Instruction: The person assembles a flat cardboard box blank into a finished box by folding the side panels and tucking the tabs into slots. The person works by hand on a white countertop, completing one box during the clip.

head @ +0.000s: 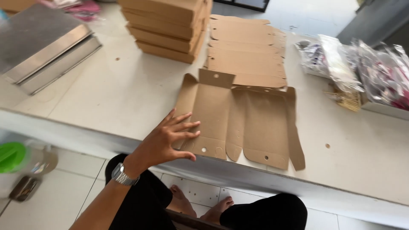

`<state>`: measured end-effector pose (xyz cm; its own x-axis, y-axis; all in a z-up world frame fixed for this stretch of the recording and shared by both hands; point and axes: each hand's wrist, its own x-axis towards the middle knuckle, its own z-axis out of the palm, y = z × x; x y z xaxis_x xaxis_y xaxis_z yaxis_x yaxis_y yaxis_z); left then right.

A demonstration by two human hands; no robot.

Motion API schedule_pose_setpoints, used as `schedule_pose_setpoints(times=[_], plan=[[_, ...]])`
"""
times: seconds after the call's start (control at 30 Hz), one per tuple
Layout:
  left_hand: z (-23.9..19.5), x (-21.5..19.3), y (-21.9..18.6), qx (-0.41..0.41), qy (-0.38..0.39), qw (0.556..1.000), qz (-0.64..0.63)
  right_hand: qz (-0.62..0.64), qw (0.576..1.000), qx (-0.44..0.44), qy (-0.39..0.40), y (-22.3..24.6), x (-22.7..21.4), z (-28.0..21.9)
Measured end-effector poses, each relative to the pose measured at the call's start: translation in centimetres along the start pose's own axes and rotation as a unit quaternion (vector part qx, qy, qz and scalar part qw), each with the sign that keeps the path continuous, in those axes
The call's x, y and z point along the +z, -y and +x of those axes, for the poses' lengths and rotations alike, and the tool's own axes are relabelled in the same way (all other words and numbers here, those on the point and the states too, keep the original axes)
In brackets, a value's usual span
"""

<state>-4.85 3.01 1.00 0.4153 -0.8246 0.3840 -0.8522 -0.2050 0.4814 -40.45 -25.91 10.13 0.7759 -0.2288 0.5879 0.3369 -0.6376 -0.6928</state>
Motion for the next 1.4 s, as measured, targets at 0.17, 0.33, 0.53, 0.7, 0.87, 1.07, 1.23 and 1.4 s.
schedule_pose_setpoints(times=[0.17,0.33,0.53,0.7,0.87,1.07,1.23,1.4], plan=[[0.3,-3.0,-0.7,-0.011,0.043,0.998,0.055,-0.159,0.987,0.002,-0.023,-4.0,2.2,3.0],[1.7,0.6,-6.1,0.097,-0.003,0.994,0.05,-0.248,0.966,-0.009,0.067,-6.6,5.9,3.4],[5.5,9.3,-11.4,0.225,0.001,0.973,-0.045,-0.301,0.953,-0.036,0.019,-7.8,7.6,2.1],[8.3,12.7,-11.6,0.231,0.029,0.971,0.054,-0.273,0.959,-0.055,0.057,-7.7,6.3,2.6],[8.9,12.9,-11.5,0.238,-0.008,0.971,-0.001,-0.256,0.964,0.012,0.074,-7.9,5.9,5.0],[8.8,12.5,-11.7,0.24,-0.005,0.97,0.02,-0.211,0.962,0.127,0.121,-8.1,5.0,8.1],[8.9,12.0,-12.2,0.25,-0.006,0.968,0.015,-0.215,0.96,0.14,0.115,-10.6,4.9,7.2],[8.8,11.4,-12.6,0.255,-0.004,0.967,0.03,-0.205,0.959,0.162,0.106,-12.3,4.5,6.4]])
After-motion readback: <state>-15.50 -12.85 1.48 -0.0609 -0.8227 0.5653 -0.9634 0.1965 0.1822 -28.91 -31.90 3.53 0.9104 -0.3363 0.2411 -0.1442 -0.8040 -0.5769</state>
